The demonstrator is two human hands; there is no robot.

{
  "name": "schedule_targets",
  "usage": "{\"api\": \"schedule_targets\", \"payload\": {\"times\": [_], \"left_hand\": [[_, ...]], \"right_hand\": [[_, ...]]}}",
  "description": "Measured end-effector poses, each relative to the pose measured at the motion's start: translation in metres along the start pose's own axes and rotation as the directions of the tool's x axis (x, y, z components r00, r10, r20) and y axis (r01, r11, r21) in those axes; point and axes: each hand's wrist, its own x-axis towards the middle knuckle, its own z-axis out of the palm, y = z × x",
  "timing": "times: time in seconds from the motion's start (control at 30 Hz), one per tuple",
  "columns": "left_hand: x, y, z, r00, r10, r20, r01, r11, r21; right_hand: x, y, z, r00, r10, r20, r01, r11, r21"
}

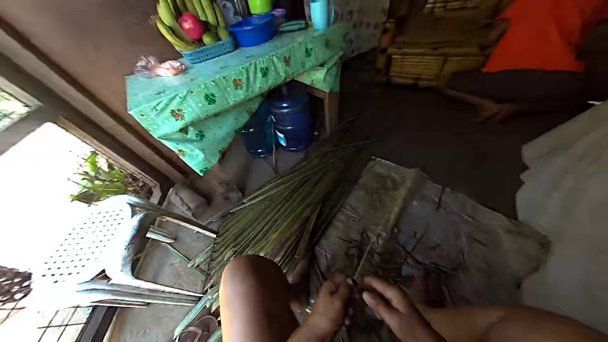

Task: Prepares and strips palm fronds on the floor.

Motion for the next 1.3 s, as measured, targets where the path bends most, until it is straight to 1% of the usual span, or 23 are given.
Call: {"api": "schedule_targets", "payload": {"times": [0.1, 0.17, 0.27, 0.33, 0.4, 0.5, 0.57, 0.63, 0.73, 0.8, 0.83, 0.93, 0.97, 1.0, 1.1, 1.2, 1.3], "left_hand": [[0.003, -0.002, 0.000, 1.000, 0.025, -0.018, -0.026, 1.000, -0.015], [0.002, -0.003, -0.001, 0.999, 0.034, -0.013, -0.034, 0.999, -0.006], [-0.002, -0.002, -0.004, 0.998, 0.065, 0.024, -0.067, 0.994, 0.086], [-0.005, -0.004, -0.004, 0.996, 0.084, 0.025, -0.087, 0.980, 0.181], [-0.006, -0.008, -0.004, 0.994, 0.111, -0.004, -0.107, 0.969, 0.224], [-0.005, -0.008, -0.007, 0.989, 0.143, -0.024, -0.136, 0.972, 0.189], [-0.005, -0.007, -0.007, 0.992, 0.124, 0.001, -0.123, 0.979, 0.161], [-0.008, -0.006, -0.007, 0.995, 0.094, 0.039, -0.098, 0.989, 0.111], [-0.011, -0.009, -0.005, 0.997, 0.051, 0.060, -0.056, 0.996, 0.073], [-0.011, -0.010, -0.005, 0.997, 0.041, 0.063, -0.044, 0.998, 0.055], [-0.010, -0.009, -0.006, 0.997, 0.036, 0.061, -0.039, 0.999, 0.039], [-0.005, -0.008, -0.008, 0.997, 0.038, 0.063, -0.036, 0.999, -0.023], [-0.003, -0.007, -0.007, 0.997, 0.044, 0.065, -0.042, 0.998, -0.038], [-0.002, -0.007, -0.007, 0.997, 0.047, 0.061, -0.045, 0.998, -0.049], [-0.003, -0.006, -0.005, 0.997, 0.035, 0.062, -0.031, 0.998, -0.055], [-0.007, -0.006, -0.002, 0.996, 0.014, 0.091, -0.006, 0.996, -0.090], [-0.010, -0.008, -0.002, 0.994, 0.001, 0.109, 0.011, 0.994, -0.110]], "right_hand": [[0.002, 0.006, 0.002, 0.993, -0.118, 0.004, 0.118, 0.979, -0.166], [0.000, 0.006, 0.002, 0.992, -0.129, -0.008, 0.123, 0.963, -0.240], [0.002, 0.011, 0.003, 0.985, -0.127, -0.113, 0.093, 0.960, -0.264], [0.005, 0.018, 0.002, 0.969, -0.170, -0.181, 0.122, 0.961, -0.247], [0.005, 0.019, 0.004, 0.960, -0.219, -0.173, 0.170, 0.951, -0.257], [0.001, 0.011, 0.010, 0.952, -0.296, -0.084, 0.245, 0.896, -0.371], [0.001, 0.015, 0.012, 0.920, -0.371, -0.129, 0.272, 0.840, -0.470], [0.010, 0.023, 0.006, 0.890, -0.396, -0.227, 0.232, 0.821, -0.522], [0.022, 0.030, -0.011, 0.878, -0.327, -0.348, 0.131, 0.866, -0.483], [0.022, 0.030, -0.016, 0.882, -0.308, -0.356, 0.138, 0.892, -0.430], [0.019, 0.028, -0.013, 0.887, -0.325, -0.329, 0.179, 0.897, -0.404], [0.002, 0.023, 0.001, 0.934, -0.332, -0.130, 0.278, 0.907, -0.316], [0.000, 0.024, 0.006, 0.934, -0.348, -0.087, 0.304, 0.896, -0.322], [-0.001, 0.027, 0.011, 0.924, -0.374, -0.076, 0.328, 0.879, -0.346], [0.005, 0.030, 0.012, 0.901, -0.418, -0.117, 0.333, 0.837, -0.434], [0.014, 0.035, 0.002, 0.904, -0.378, -0.200, 0.250, 0.846, -0.471], [0.023, 0.039, -0.009, 0.901, -0.335, -0.277, 0.183, 0.871, -0.456]]}}
